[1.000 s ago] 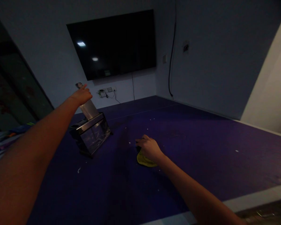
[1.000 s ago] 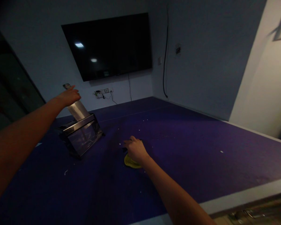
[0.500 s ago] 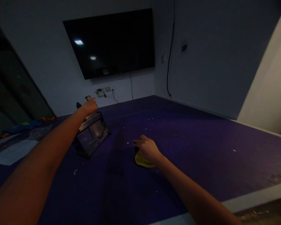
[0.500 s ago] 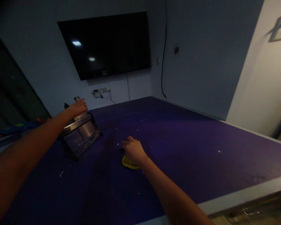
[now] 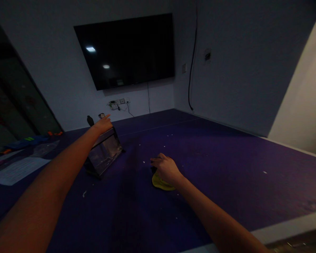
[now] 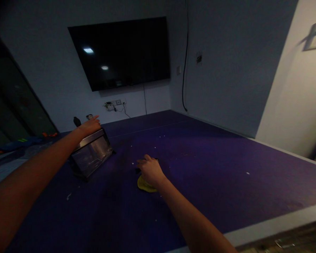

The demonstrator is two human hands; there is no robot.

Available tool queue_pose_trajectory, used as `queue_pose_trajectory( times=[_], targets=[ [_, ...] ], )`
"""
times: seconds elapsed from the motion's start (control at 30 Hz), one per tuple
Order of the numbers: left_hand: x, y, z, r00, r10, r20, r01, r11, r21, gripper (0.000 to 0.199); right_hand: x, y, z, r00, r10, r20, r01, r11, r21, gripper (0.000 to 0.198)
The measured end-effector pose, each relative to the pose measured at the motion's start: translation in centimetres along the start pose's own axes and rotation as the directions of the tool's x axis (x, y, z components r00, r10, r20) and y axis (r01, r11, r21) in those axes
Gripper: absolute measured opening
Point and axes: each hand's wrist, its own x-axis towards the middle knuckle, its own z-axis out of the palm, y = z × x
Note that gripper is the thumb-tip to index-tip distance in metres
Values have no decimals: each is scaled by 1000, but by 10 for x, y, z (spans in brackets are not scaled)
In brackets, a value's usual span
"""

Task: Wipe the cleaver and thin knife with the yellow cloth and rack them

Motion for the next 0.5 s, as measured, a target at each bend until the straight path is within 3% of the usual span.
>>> queue_pose_trajectory(
  times=[0.13,0.27,0.33,0.4,0.43,0.47,0.5],
  targets=[
    [-6,-5,-7,999,-32,-31,33,998,51,33,0,2,1,1000,8,-2,-8,1000,-5,37],
    [-20,-17,-20,971,-165,-174,158,986,-54,50,-1,2,0,1000,9,6,-9,1000,-3,38],
    [-29,-23,-24,917,-313,-248,287,948,-139,60,-1,2,-1,1000,11,6,-10,1000,-4,38],
    [-37,-29,-23,809,-527,-260,474,847,-241,69,-1,2,-1,1000,9,1,-9,1000,-2,39],
    [-41,-31,-20,749,-624,-223,556,775,-300,72,-1,2,0,1000,8,-5,-8,1000,1,39],
    [-44,-33,-16,722,-675,-152,596,718,-359,74,0,3,0,1000,6,-13,-6,1000,3,39],
    [-46,-35,-12,723,-690,-47,612,670,-420,74,0,3,1,1000,3,-19,-3,1000,5,40]
  ],
)
